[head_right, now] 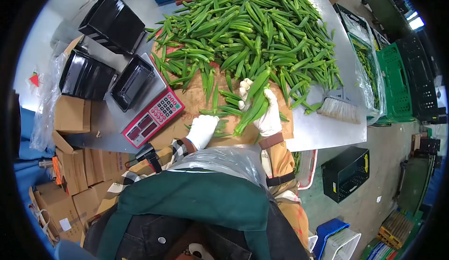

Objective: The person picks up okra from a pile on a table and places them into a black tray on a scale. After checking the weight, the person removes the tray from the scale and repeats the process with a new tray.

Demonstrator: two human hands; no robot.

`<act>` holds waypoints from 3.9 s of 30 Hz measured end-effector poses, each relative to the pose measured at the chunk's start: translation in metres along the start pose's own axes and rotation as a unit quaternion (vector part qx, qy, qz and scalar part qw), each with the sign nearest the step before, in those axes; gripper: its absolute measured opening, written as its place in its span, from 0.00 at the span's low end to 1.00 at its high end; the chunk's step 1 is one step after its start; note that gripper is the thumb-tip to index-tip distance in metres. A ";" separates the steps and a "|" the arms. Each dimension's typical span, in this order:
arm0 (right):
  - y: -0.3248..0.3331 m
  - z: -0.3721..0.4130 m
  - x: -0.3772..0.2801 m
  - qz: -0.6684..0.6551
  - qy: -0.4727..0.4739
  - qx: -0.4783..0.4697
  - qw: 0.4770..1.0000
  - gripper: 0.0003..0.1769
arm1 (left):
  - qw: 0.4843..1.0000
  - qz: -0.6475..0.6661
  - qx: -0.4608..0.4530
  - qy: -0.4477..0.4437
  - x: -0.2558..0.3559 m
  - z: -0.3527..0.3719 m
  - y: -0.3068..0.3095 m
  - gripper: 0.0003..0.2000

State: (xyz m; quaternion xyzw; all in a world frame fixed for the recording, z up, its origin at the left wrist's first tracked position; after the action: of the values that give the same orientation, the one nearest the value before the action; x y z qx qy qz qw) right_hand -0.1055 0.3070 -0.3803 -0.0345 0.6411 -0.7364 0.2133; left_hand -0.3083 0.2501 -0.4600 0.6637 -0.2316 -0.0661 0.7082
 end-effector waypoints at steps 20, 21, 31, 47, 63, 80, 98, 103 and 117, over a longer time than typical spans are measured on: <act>-0.013 -0.076 0.157 0.203 -0.108 0.112 0.967 0.16 | 0.571 0.789 -0.060 0.218 -0.085 0.002 0.122 0.19; -0.030 -0.084 0.169 0.198 -0.089 0.086 0.972 0.15 | 0.583 0.783 -0.057 0.208 -0.098 0.002 0.133 0.19; -0.160 -0.183 0.285 0.191 -0.161 0.010 0.968 0.24 | 0.824 0.538 0.019 0.179 -0.263 0.006 0.266 0.20; 0.123 0.047 0.043 0.619 0.129 0.298 0.716 0.12 | 0.685 0.514 0.233 0.460 -0.409 0.144 0.240 0.26; 0.059 -0.007 0.128 0.939 0.139 0.004 0.314 0.36 | 0.975 -0.066 0.209 0.032 -0.248 -0.012 0.185 0.24; -0.163 -0.111 0.183 0.889 0.219 -0.180 0.360 0.25 | 0.747 0.427 0.411 0.301 -0.339 0.088 0.219 0.16; 0.042 -0.054 0.168 0.786 -0.012 0.067 0.614 0.13 | 0.764 0.348 0.367 0.400 -0.344 0.118 0.199 0.16; 0.112 -0.046 0.165 0.747 0.012 0.100 0.657 0.09 | 0.970 -0.033 0.154 0.186 -0.283 0.079 0.235 0.23; 0.107 -0.054 0.163 0.770 0.007 0.109 0.628 0.07 | 0.940 0.098 0.270 0.183 -0.291 0.073 0.269 0.06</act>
State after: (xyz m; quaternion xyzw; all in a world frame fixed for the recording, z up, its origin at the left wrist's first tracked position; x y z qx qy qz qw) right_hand -0.2418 0.2893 -0.5289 0.5008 0.3504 -0.3689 0.7003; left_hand -0.6538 0.3300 -0.2679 0.8046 -0.1709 0.1909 0.5356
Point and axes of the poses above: each hand's wrist, its own z-axis away from the middle knuckle, its own y-axis out of the back of the hand, x = y × z, the point moved 5 cm from there along -z, towards the middle knuckle, and after that the axes turned 4 degrees about y, right-handed, at the moved point
